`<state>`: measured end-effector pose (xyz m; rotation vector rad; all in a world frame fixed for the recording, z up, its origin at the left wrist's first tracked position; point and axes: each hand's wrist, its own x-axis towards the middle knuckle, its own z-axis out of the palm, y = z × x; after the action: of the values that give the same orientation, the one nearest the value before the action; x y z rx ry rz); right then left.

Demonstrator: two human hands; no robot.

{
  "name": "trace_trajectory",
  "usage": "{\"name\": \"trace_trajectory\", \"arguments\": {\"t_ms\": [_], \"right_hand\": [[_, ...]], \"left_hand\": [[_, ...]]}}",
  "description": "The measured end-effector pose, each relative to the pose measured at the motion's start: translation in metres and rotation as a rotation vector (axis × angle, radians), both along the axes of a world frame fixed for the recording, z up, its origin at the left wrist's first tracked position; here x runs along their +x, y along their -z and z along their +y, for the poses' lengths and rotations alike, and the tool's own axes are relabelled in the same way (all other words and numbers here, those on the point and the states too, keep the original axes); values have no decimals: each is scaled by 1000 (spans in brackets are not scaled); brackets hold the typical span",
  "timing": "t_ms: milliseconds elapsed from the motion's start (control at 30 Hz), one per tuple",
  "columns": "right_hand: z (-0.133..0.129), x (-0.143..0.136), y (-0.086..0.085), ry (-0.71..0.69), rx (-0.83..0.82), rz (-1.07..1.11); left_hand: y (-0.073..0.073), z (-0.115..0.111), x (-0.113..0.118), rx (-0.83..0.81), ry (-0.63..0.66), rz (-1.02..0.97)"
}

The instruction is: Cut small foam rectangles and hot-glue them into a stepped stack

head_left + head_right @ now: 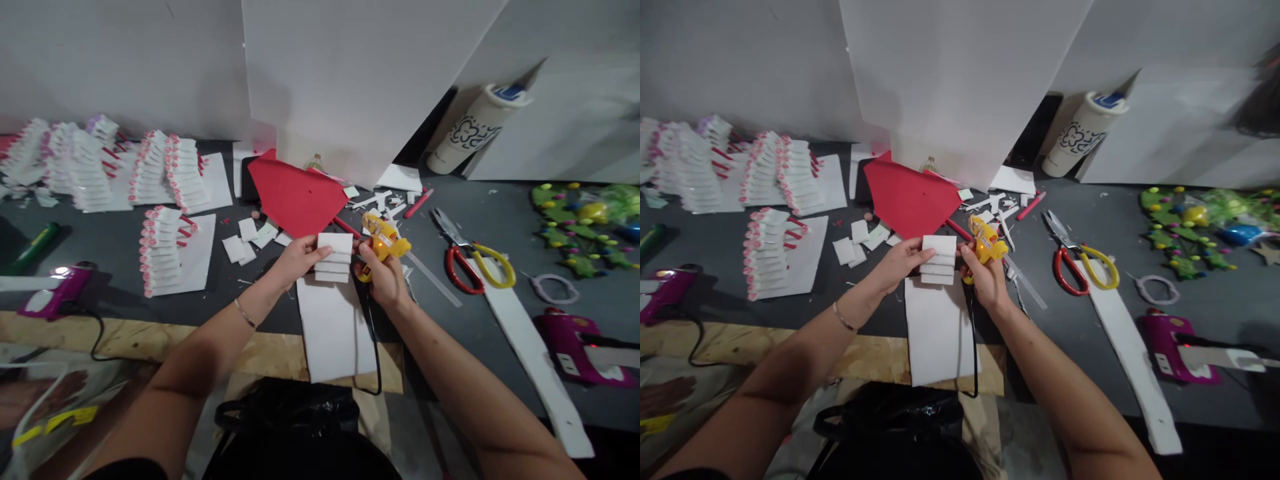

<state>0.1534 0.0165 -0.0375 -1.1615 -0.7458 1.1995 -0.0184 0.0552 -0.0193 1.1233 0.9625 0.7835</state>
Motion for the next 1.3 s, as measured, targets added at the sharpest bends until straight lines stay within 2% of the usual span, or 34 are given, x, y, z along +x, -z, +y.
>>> {"name": "trace_trajectory", "arguments": {"t_ms": [67,167,233,300,433,533,633,833,967,1067,1133,1200,1300], "right_hand": [[2,1,2,62,14,15],[4,5,2,107,9,11],[4,7,2,93,12,9],[2,8,1,65,22,27],[-4,9,2,4,23,70],[-7,10,3,-33,12,93],[-8,10,4,-63,22,104],[-12,8,2,-93,9,122],[-13,8,1,-120,36,114],[-12,8,3,-125,37,121],[-12,9,5,-117,23,130],[-11,9,5,-109,7,134],[-11,7,5,-123,18,116]], "left_hand": [[1,2,-4,85,36,135],[-4,8,-14,335,28,444],[-12,14,-26,515,-59,591],[-23,22,-44,615,-183,670],[-35,33,-89,625,-363,831],[-31,29,-112,594,-293,898],[-20,19,-112,588,-195,932],[-10,13,-91,620,-155,1192],[-9,24,-105,580,-175,1133],[-16,31,-123,555,-319,942],[-24,30,-129,477,-365,790],[-33,25,-126,331,-311,630],[-40,16,-106,138,-180,399]]}}
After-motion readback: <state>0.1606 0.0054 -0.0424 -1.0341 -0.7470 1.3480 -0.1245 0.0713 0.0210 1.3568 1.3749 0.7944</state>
